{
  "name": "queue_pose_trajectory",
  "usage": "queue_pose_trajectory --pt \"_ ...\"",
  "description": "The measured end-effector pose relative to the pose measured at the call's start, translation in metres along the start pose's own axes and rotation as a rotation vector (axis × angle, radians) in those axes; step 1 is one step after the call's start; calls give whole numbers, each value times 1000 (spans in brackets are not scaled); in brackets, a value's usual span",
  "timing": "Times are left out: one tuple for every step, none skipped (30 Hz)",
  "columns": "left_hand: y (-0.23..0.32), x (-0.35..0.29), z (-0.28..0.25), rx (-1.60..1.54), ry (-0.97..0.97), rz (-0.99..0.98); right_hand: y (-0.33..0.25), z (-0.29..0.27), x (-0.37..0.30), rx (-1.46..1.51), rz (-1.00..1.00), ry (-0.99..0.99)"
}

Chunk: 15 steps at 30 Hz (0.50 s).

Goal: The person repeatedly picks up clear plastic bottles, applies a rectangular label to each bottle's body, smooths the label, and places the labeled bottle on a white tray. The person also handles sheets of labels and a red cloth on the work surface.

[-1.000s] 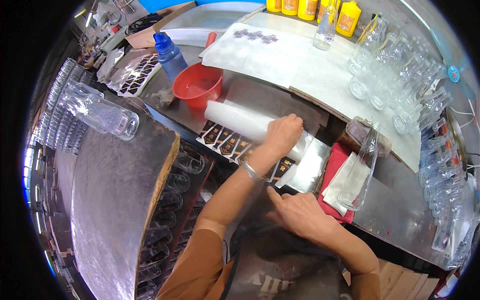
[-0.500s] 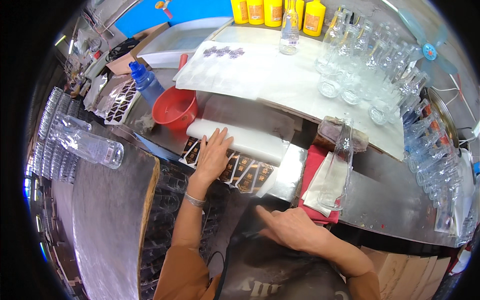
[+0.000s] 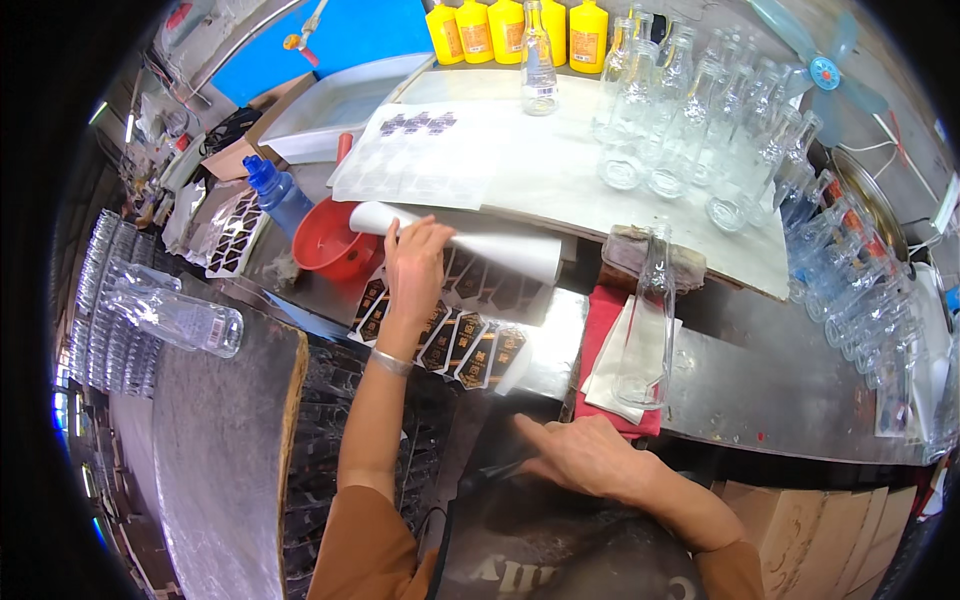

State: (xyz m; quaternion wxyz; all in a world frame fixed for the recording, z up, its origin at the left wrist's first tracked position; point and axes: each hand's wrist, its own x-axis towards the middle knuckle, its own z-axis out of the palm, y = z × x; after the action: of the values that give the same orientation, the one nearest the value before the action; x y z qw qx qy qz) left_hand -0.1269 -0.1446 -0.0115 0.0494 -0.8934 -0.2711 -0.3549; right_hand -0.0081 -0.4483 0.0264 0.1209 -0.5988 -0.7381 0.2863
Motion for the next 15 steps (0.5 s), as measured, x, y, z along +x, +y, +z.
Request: queue_pose_trajectory --pt "5 11 -2 15 19 1 2 -2 -3 -2 6 16" --pt "11 22 -6 30 38 2 3 -6 -6 3 15 28" --pt "14 34 -12 51 60 3 3 -14 -8 6 17 42" --pt "16 44 -15 47 118 26 4 -21 -11 8 18 54" --pt "19 53 -21 44 130 37 6 -27 -14 31 15 93" --pt "22 67 -28 39 150 54 8 -35 -17 46 13 139" --pt "25 78 -36 35 170 69 9 -45 -19 62 10 183" --pt "29 89 -45 46 187 99 9 -57 -24 77 17 270" --pt "36 100 -56 23 180 91 15 -66 -27 87 -27 426" --pt "42 109 -67 0 175 81 19 -81 -29 137 -19 512" --pt "49 118 -80 -22 169 71 20 -99 -30 188 -13 597" --pt "54 128 -92 -20 187 101 21 -116 -28 231 -35 685" --pt "62 135 -100 -59 191 108 22 -132 -26 273 -52 773" --pt "70 142 -108 -97 194 116 17 -149 -25 387 -17 790" --pt "82 151 -113 -143 194 131 21 -159 -23 475 -8 785"
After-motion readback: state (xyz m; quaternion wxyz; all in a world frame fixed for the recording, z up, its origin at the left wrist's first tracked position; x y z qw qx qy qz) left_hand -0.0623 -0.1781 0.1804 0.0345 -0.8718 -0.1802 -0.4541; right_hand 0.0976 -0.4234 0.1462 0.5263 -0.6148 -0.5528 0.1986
